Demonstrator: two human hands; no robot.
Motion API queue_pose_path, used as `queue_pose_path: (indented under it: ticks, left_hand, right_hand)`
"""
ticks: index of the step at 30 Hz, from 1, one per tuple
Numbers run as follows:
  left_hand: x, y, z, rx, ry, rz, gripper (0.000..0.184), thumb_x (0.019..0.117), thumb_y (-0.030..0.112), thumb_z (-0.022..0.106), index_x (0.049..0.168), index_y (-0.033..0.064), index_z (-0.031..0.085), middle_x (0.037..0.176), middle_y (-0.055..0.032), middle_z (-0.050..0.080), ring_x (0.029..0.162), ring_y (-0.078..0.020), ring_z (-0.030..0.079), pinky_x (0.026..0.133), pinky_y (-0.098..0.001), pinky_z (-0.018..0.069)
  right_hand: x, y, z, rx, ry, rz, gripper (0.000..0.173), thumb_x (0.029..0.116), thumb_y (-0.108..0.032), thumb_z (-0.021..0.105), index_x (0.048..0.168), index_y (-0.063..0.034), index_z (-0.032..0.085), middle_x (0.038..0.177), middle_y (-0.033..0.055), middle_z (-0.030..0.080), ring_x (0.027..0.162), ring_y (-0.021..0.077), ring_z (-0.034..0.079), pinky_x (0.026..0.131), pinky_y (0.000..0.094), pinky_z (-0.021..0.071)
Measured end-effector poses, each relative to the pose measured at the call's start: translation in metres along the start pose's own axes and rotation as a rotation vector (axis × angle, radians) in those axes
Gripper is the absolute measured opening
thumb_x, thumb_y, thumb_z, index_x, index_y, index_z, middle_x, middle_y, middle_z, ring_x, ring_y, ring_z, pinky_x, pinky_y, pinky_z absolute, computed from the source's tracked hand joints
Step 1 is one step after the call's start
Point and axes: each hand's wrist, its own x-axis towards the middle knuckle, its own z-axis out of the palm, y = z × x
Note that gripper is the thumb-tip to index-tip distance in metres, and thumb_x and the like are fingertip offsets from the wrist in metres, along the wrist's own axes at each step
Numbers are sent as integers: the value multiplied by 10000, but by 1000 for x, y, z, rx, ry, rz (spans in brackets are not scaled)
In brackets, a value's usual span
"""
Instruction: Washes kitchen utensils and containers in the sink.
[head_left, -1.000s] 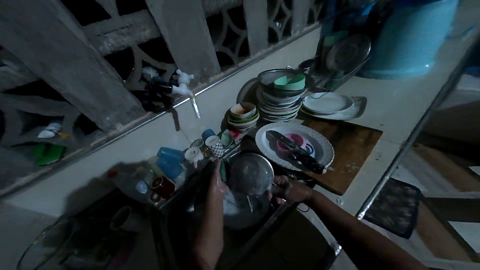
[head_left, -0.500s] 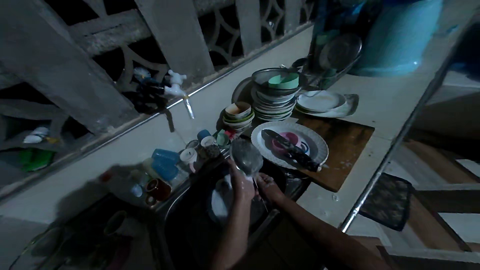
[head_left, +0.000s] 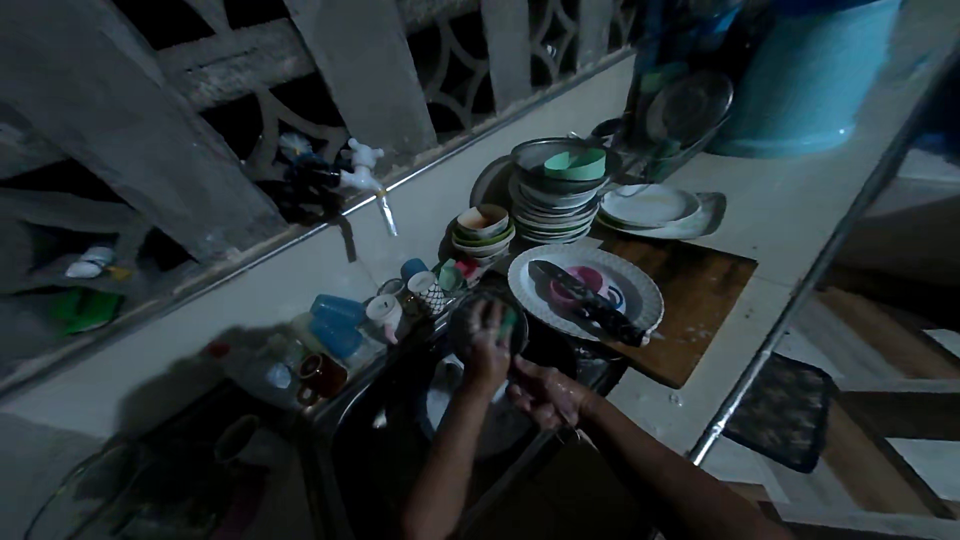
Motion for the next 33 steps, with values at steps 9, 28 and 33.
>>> queue_pose_path:
  ticks: [9,28,33]
  left_hand:
    - [7,-31,-27,523,21,613,299,938,-18,605,1139,109,787,1264,-103,723,1251,-394,618,1018,-608,442]
    - [-17,-89,-9,-29,-14,-419,379,1066,156,525,1403,-12,569,1415,-225,587,1337,-336,555,1151,-483,409]
    - [-81,-144,34,583,-541,-548,543,1044,209,536,1526,-10,414,1568,-283,389,1469,-470,340,1201,-589,282]
  right_hand:
    - [-26,-17,-6,-274,1,132,290,1120,-292,264,1125,-165,525,661,-70,490,393,2,351,349,159,334]
    - [4,8,-36,-296,305,-114,200,1118,-165,365,1148,-46,523,739,-21,539,552,86,569,569,253,553]
    - [-1,15,-33,-262,365,-125,200,1113,-164,392,1137,-33,540,732,-16,539,520,79,552,535,236,539]
